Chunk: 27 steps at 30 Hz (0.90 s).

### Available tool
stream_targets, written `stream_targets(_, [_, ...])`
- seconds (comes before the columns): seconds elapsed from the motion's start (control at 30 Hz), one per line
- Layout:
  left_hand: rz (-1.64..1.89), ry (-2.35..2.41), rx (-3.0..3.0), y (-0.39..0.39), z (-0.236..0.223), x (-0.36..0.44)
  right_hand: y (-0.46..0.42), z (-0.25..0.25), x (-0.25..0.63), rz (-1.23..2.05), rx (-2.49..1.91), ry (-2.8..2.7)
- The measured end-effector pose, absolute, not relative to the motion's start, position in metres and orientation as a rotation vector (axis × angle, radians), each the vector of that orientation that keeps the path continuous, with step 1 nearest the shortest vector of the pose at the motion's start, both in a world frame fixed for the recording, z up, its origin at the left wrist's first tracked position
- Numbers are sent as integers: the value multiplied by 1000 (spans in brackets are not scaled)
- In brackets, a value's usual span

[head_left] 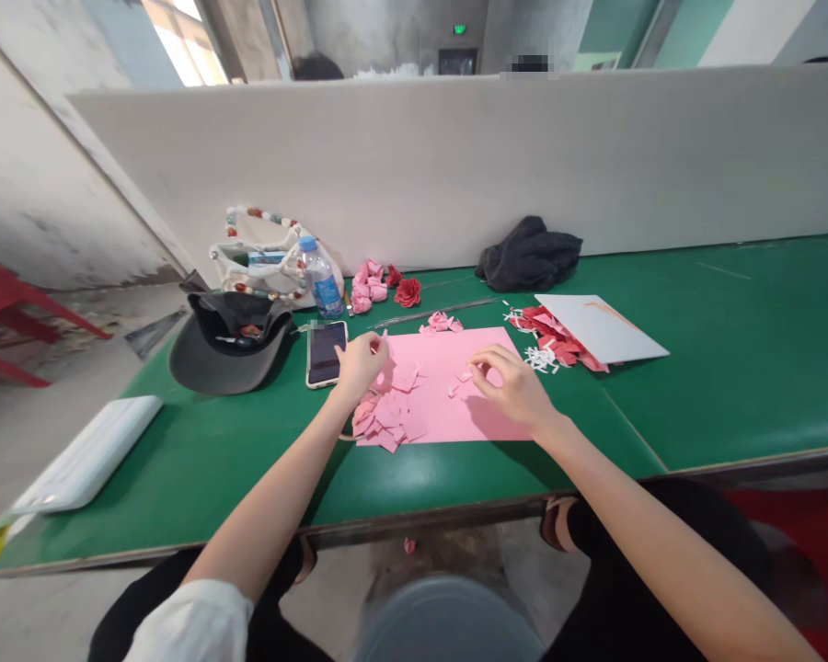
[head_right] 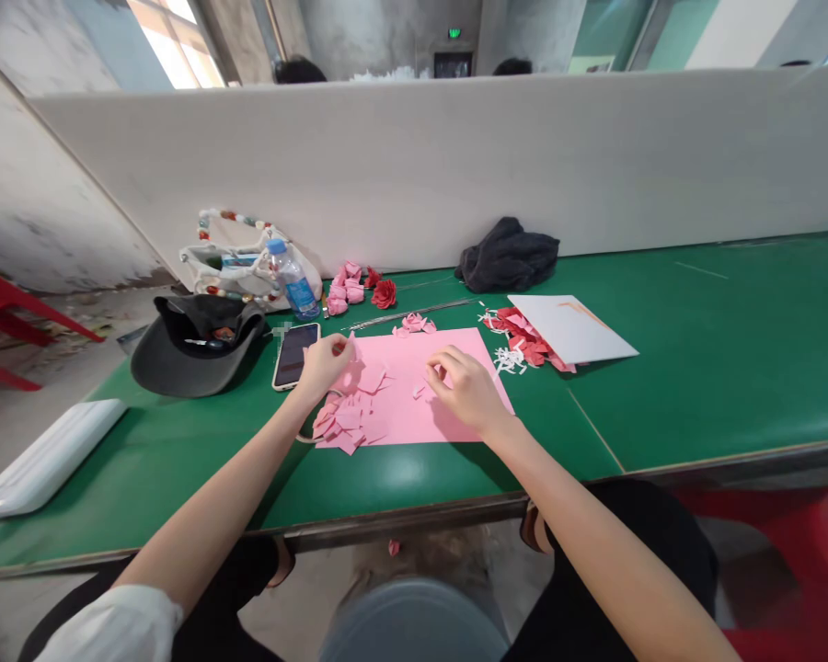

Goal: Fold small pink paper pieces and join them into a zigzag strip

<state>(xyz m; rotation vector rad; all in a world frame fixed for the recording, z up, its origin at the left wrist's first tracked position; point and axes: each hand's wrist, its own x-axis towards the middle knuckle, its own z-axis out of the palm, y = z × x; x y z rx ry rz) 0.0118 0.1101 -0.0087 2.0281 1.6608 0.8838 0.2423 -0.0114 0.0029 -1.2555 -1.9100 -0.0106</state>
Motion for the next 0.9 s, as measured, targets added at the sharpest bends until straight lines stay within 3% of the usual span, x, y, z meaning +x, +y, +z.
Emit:
stream_targets(0.5, [1013,1440,2015,109,-1,4,-11,23,268,-155,-1295,-1764])
stream_targets(0.77, [915,1143,1985,62,20,9,11,26,348,-204,-1711,-1670])
stream_targets(0.9, [846,961,1488,27,20,12,20,18,367,-266,-2020,-1770])
